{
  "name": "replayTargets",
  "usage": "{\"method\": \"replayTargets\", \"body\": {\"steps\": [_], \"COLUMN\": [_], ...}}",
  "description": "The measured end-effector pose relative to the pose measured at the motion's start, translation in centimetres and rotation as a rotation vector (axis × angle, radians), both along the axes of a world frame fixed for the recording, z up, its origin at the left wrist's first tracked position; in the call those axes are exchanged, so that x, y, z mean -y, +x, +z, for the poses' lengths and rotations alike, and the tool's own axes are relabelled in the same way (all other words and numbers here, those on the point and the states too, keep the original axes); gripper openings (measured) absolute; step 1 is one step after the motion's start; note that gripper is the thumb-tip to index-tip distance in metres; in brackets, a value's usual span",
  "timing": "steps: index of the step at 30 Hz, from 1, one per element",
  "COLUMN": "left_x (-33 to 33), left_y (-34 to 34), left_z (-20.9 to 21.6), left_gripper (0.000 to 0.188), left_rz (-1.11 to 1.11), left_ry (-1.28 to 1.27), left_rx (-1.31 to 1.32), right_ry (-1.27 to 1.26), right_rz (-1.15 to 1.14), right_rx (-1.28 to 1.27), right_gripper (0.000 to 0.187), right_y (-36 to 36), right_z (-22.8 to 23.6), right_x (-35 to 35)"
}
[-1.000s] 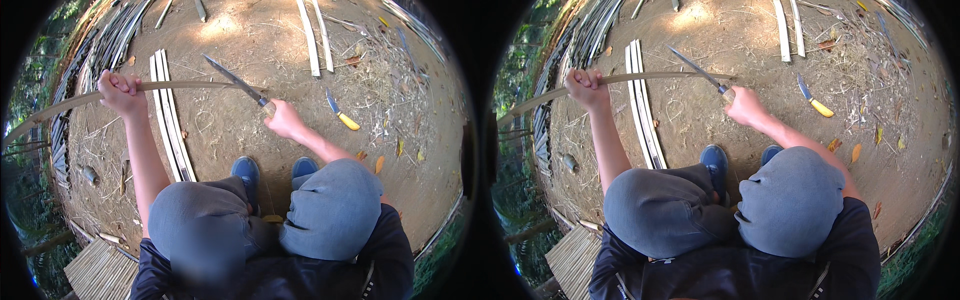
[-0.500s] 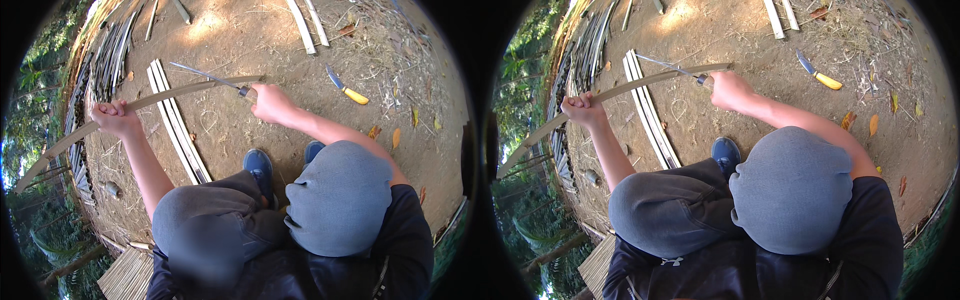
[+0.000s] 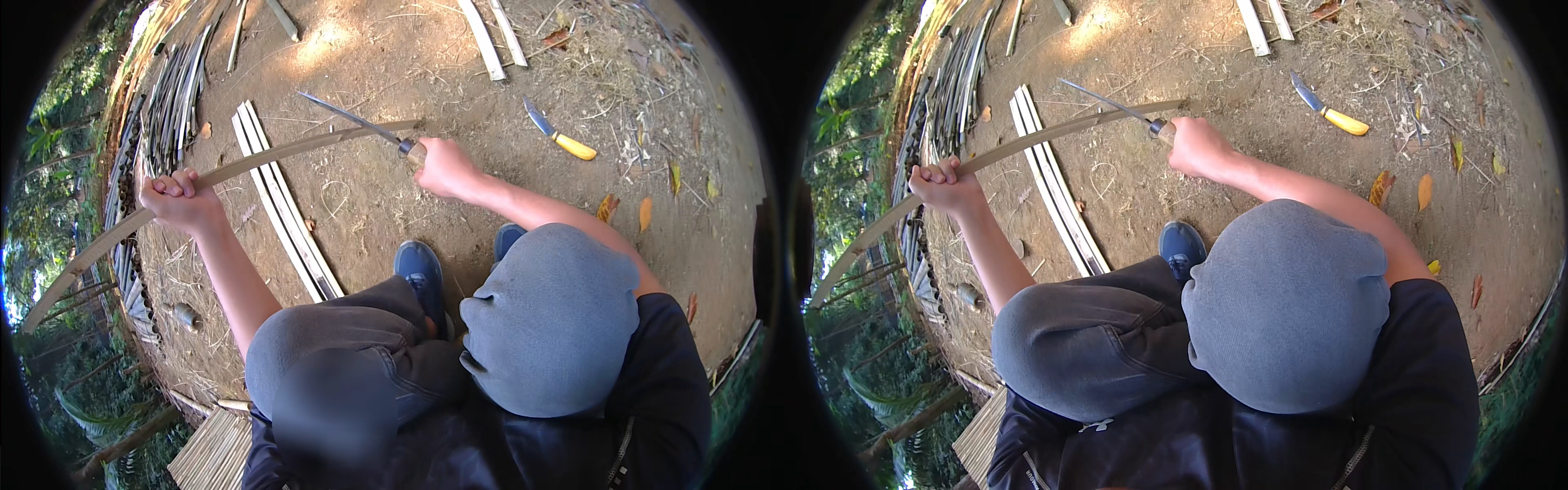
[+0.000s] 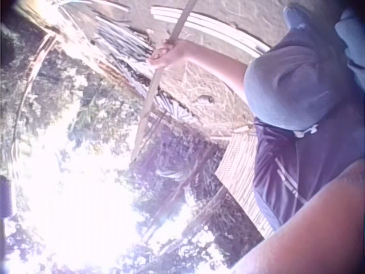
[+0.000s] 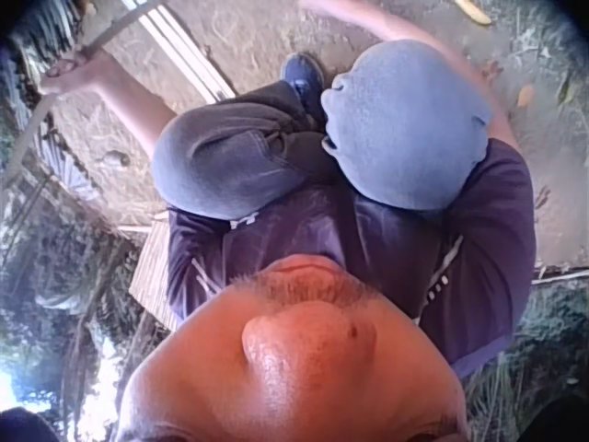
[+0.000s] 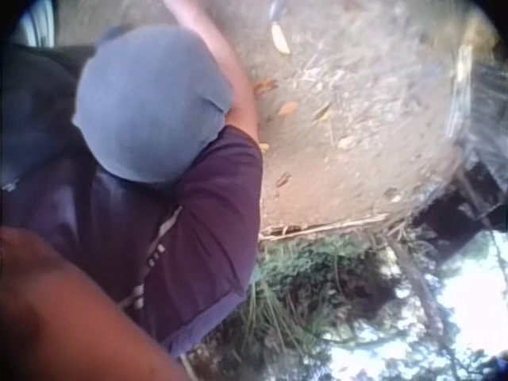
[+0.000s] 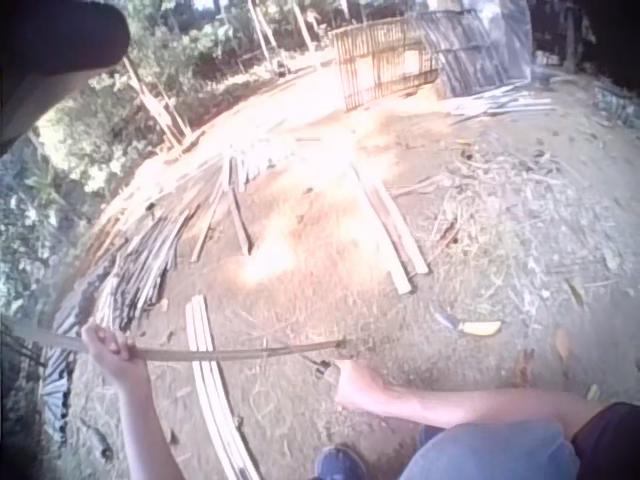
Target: The person uses a blade to shave thin strips from a length of bamboo while sitting on the ground, turning the bamboo and handling the blade by hand.
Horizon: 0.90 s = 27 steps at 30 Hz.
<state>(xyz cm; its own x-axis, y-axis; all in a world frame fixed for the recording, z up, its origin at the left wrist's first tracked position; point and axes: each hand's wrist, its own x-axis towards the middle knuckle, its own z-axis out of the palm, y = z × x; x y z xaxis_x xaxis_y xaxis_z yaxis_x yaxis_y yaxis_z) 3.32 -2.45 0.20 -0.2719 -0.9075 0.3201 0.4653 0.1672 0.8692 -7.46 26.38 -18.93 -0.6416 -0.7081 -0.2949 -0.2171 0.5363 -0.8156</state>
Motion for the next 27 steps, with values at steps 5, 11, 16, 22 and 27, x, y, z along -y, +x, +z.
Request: {"method": "replayTargets", "body": {"steps": [5,11,16,22,27], "left_x": [0.8,0.3,0.1,0.1,0.9], "left_y": [0.6,0.2,0.1,0.2,0.7], "left_z": [-0.3,-0.1,0.0,-0.2,-0.1], "left_gripper": [0.032,0.031,0.032,0.032,0.033], "left_rz": [0.026,-0.004,-0.015,-0.057,-0.062], "left_ry": [0.013,0.02,-0.001,-0.012,-0.023], "left_rx": [-0.01,-0.005,-0.004,-0.001,0.009], "right_ry": [0.028,0.115,0.082,0.026,0.144], "right_rz": [0.055,0.061,0.018,0.042,0.121], "right_rx": [0.008,0.038,-0.013,-0.022,-0.11], "right_gripper": [0.027,0.032,0.028,0.023,0.022], "right_y": [0.5,-0.1,-0.5,-0.4,-0.4], "right_z": [0.4,-0.1,-1.0,-1.1,-0.2], "right_x": [0.9,0.9,0.5,-0.3,0.3]}}
